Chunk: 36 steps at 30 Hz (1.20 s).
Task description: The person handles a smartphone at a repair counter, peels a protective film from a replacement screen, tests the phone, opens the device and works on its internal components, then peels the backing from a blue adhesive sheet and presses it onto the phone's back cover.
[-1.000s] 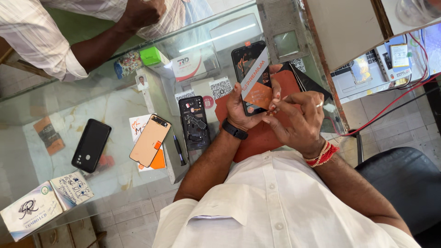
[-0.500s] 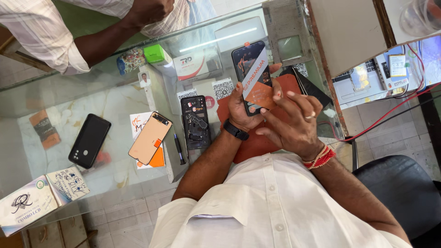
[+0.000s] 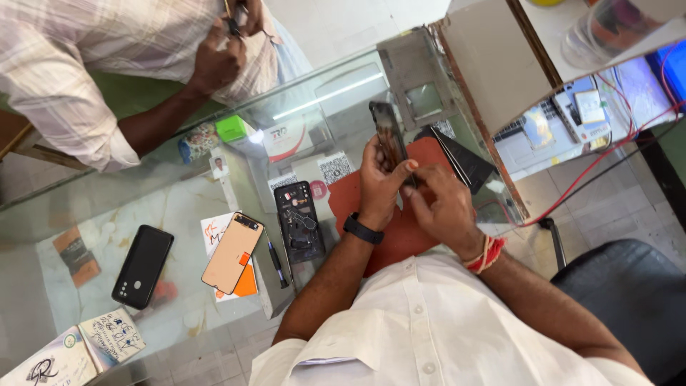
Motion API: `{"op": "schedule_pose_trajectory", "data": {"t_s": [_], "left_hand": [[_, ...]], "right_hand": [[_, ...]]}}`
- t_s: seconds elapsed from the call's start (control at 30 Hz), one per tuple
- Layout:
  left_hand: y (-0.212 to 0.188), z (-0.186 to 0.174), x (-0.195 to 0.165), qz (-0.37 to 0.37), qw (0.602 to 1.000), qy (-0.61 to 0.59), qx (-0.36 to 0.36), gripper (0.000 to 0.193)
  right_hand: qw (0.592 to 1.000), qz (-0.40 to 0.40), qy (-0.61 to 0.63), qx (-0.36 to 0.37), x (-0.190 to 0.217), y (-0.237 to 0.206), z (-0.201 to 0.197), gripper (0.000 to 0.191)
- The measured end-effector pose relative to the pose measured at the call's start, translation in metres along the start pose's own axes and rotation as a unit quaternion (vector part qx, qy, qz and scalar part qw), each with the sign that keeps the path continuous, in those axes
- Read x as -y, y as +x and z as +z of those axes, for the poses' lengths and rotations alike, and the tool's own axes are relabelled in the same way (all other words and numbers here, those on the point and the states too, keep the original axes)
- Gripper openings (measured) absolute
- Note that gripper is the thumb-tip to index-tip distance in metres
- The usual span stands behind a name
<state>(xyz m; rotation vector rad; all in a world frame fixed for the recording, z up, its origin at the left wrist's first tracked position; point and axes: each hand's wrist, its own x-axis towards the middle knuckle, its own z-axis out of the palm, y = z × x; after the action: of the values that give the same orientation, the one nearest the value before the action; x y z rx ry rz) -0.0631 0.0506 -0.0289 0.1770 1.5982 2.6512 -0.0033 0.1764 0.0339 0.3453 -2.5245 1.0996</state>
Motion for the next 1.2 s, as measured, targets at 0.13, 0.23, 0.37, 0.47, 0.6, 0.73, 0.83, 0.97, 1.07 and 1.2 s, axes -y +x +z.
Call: {"op": "schedule_pose_trajectory", "data": {"t_s": [0.13,0.23,0.37,0.47,0.6,0.73,0.83,0.97,1.07,1.2], "left_hand": [[0.002,-0.008,0.004,-0.018,0.999,-0.028,-0.011,0.059],[0.005,-0.012,-0.005,-0.038,0.996,-0.078,0.004,0.078],[0.003,-0.01,-0.019,-0.133,0.953,-0.241,0.128,0.101],[-0.003,-0.006,-0.019,-0.158,0.899,-0.366,0.181,0.105],[0.0,-0.012,-0.017,-0.152,0.878,-0.403,0.208,0.102],[0.0,-0.016,-0.017,-0.115,0.901,-0.369,0.197,0.102],[0.001,-0.015,-0.017,-0.122,0.912,-0.344,0.184,0.104],[0.001,-0.013,-0.019,-0.12,0.924,-0.304,0.199,0.103],[-0.003,-0.007,-0.018,-0.126,0.93,-0.266,0.222,0.101],[-0.008,-0.002,-0.009,-0.149,0.931,-0.237,0.234,0.095]], "right_hand": [[0.952,0.156,0.26,0.037,-0.028,-0.007,-0.001,0.023],[0.841,0.215,0.493,0.053,-0.037,-0.014,-0.006,0.025],[0.772,0.246,0.581,0.069,-0.04,-0.025,-0.001,0.03],[0.768,0.244,0.584,0.1,-0.044,-0.033,0.008,0.03],[0.813,0.228,0.522,0.122,-0.049,-0.038,0.007,0.028],[0.895,0.203,0.393,0.064,-0.052,-0.036,0.001,0.023],[0.92,0.181,0.346,0.029,-0.052,-0.033,-0.008,0.012],[0.954,0.138,0.264,-0.029,-0.039,-0.024,-0.011,0.008],[0.962,0.081,0.255,-0.05,-0.028,-0.012,-0.02,0.01],[0.951,0.11,0.289,-0.024,-0.017,0.001,-0.033,0.011]]}}
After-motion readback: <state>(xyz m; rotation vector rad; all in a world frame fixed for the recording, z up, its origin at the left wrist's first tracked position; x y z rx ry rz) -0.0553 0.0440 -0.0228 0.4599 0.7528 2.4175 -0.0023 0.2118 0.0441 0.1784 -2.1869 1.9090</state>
